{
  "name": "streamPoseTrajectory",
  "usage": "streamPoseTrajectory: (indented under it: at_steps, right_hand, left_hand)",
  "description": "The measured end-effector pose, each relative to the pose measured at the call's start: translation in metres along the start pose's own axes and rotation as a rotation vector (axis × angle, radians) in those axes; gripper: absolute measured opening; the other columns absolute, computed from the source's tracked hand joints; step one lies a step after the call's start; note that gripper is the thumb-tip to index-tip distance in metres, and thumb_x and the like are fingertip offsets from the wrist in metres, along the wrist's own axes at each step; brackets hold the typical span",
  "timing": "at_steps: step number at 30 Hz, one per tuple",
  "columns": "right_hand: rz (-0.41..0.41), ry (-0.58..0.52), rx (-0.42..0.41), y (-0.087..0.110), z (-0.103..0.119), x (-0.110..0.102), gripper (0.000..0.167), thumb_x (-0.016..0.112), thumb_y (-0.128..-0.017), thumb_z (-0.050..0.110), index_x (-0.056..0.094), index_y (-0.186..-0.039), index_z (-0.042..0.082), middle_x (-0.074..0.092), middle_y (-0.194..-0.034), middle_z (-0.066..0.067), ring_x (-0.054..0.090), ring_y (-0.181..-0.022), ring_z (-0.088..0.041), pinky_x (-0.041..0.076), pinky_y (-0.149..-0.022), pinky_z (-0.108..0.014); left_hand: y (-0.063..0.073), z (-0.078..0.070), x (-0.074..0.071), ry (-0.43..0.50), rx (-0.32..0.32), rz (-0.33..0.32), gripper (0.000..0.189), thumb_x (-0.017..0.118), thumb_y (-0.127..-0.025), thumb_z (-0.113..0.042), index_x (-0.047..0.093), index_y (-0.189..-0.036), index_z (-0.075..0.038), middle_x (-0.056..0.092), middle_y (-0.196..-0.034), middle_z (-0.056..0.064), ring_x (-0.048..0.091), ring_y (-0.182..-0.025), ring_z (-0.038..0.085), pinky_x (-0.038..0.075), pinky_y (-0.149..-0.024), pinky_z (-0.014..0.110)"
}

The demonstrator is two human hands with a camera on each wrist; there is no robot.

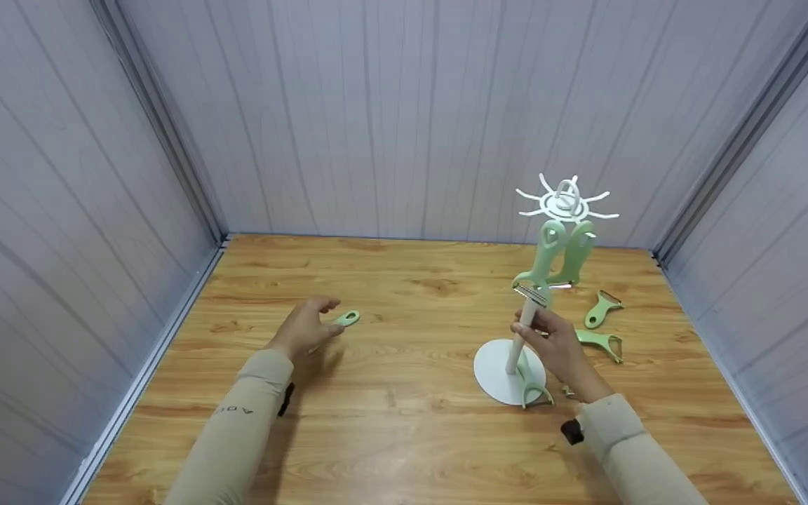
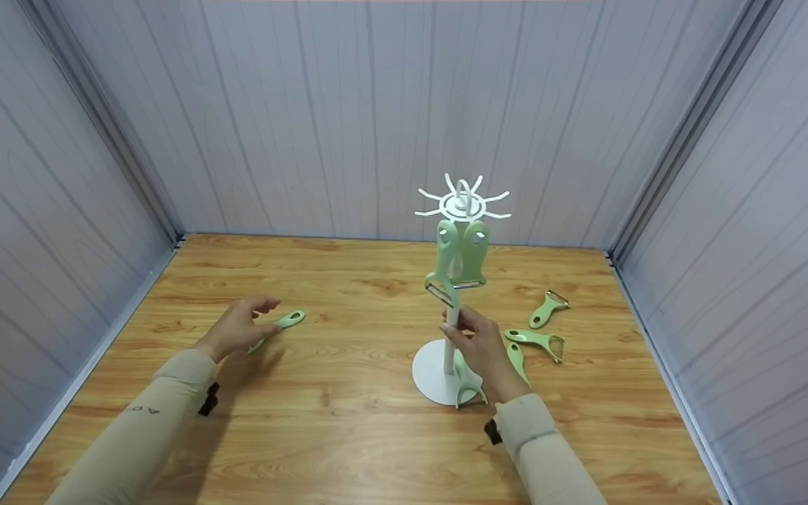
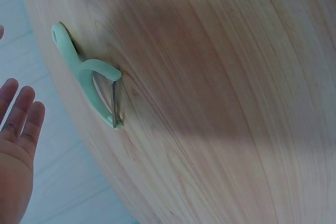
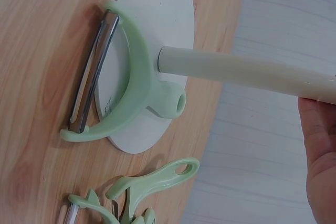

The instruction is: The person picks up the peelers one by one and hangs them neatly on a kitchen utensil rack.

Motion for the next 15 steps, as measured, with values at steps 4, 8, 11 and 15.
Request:
streamPoseTrajectory:
  at_steps: [4, 8, 11, 15]
  right_hand:
    - [-0.001, 0.004, -0.006, -0.001, 0.001, 0.001, 0.013, 0.074, -0.102, 0.001, 0.075, -0.115, -0.001, 0.079, -0.106, -0.018, 0.073, -0.095, -0.002, 0.059, -0.082, -0.017]
    - [0.000, 0.008, -0.001, -0.001, 0.000, 0.002, 0.012, 0.074, -0.102, 0.002, 0.074, -0.113, -0.002, 0.079, -0.104, -0.017, 0.072, -0.094, -0.002, 0.059, -0.081, -0.017]
    - [-0.004, -0.001, 0.000, 0.000, 0.000, 0.002, 0.014, 0.074, -0.101, 0.000, 0.073, -0.113, -0.006, 0.079, -0.104, -0.017, 0.072, -0.093, -0.001, 0.059, -0.080, -0.016]
    - [-0.011, -0.009, -0.014, 0.000, 0.001, 0.000, 0.013, 0.074, -0.101, -0.001, 0.074, -0.113, -0.005, 0.079, -0.103, -0.019, 0.072, -0.092, -0.002, 0.059, -0.080, -0.016]
  left_hand:
    - [-0.003, 0.007, 0.004, -0.020, -0.028, 0.038, 0.061, 0.078, -0.100, -0.008, 0.055, -0.156, -0.001, 0.056, -0.157, 0.024, 0.050, -0.149, 0.045, 0.047, -0.119, 0.062]
    - [-0.004, 0.015, 0.008, -0.068, -0.046, 0.055, 0.060, 0.077, -0.099, -0.005, 0.056, -0.155, 0.001, 0.057, -0.155, 0.027, 0.052, -0.146, 0.047, 0.046, -0.119, 0.063]
    - [-0.006, 0.021, 0.010, -0.099, -0.054, 0.060, 0.058, 0.077, -0.099, -0.005, 0.058, -0.153, 0.001, 0.060, -0.151, 0.027, 0.056, -0.142, 0.047, 0.047, -0.117, 0.063]
    - [-0.008, 0.025, 0.011, -0.107, -0.057, 0.055, 0.054, 0.078, -0.096, -0.003, 0.062, -0.148, 0.003, 0.065, -0.143, 0.027, 0.062, -0.134, 0.044, 0.050, -0.114, 0.061]
Point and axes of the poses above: each hand's wrist, its own y-axis away from the middle knuckle, its own x-axis out of the palm, z = x × y, the point moved 8 cm from there along -y, towards the middle knuckle
